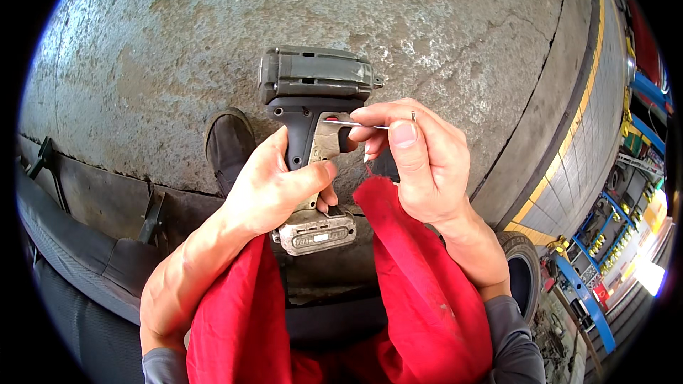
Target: The person uses a small hex key to unscrew and remove the casing of a cordless impact driver. They systematically remove screws from the handle and body, then separate the outer shell to reveal the internal motor and wiring components.
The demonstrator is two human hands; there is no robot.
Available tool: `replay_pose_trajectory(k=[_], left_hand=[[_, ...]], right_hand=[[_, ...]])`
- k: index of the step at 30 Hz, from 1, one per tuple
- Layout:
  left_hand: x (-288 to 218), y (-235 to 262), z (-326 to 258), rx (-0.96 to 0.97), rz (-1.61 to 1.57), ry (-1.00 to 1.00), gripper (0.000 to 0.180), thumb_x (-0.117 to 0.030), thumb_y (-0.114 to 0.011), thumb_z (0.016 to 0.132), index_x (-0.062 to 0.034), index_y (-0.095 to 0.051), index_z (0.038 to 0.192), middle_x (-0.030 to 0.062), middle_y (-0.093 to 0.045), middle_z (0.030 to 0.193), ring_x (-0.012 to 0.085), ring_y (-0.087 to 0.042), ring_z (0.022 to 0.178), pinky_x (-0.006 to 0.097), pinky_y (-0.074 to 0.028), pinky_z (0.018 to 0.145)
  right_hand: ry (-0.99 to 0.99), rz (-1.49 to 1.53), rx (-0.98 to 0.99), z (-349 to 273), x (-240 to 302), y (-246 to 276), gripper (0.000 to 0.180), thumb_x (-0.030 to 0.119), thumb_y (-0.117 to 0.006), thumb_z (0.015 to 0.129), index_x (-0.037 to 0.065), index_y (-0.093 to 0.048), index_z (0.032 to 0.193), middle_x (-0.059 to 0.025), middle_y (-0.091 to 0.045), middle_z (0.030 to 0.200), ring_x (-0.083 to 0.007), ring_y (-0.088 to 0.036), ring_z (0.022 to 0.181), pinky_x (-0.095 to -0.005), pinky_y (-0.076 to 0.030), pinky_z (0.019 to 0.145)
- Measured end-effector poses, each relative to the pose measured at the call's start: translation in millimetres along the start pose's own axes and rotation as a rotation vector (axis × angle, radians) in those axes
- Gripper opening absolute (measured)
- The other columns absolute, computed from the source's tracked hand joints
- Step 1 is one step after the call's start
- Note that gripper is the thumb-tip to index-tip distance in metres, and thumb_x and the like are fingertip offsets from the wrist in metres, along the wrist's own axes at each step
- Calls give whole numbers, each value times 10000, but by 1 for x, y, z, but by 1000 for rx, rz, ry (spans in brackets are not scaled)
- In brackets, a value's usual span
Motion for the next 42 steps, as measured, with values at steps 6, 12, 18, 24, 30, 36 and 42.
replay_pose_trajectory(k=[6,12,18,24,30,36,42], left_hand=[[-3,-4,-1,28,-16,-33,318,-79,-674,939,2,-518,1203,91,-666,915,178,-689,699,320,-570,628],[0,-3,-1,49,-24,-42,320,-88,-685,952,11,-517,1206,94,-669,917,183,-694,708,323,-571,630],[3,-3,0,44,-12,-35,309,-100,-685,953,16,-519,1187,87,-672,882,176,-693,707,322,-571,632],[1,-2,-1,63,14,1,334,-61,-674,936,49,-505,1202,83,-662,925,138,-692,720,290,-590,646],[0,-3,0,56,30,4,321,-57,-668,934,53,-509,1190,87,-664,926,139,-693,719,291,-590,645],[-3,-3,-4,27,95,33,290,-61,-664,934,47,-514,1158,89,-670,884,151,-692,708,303,-587,643],[-7,-5,-7,60,120,31,258,-66,-669,929,35,-507,1103,103,-682,817,174,-691,687,322,-577,630]], right_hand=[[89,-91,-4,3,-1,-7,210,137,-618,1039,-31,-728,1100,-135,-730,900,-229,-728,780,-314,-568,676],[89,-129,-19,4,-4,-11,188,124,-653,1013,-26,-737,1090,-141,-735,911,-257,-727,782,-330,-571,684],[86,-200,18,1,3,-13,189,120,-709,975,-31,-740,1083,-159,-751,965,-276,-731,791,-345,-578,693],[231,-268,53,4,9,-15,212,107,-770,921,-29,-745,1082,-162,-748,961,-271,-727,783,-347,-574,679],[185,-284,22,4,13,-15,199,86,-764,922,-23,-737,1086,-150,-733,928,-277,-716,781,-348,-573,671],[161,-271,71,8,12,-16,146,81,-752,930,-1,-724,1048,-136,-725,908,-285,-715,784,-352,-576,675],[186,-291,250,19,12,-4,150,135,-737,955,24,-720,1055,-108,-737,918,-260,-724,794,-343,-579,675]])
Point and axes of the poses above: each hand's wrist, its own z-axis towards the middle knuckle, its own y-axis out of the back of the hand, x = y × z, the point moved 4 cm from there along z, towards the middle knuckle
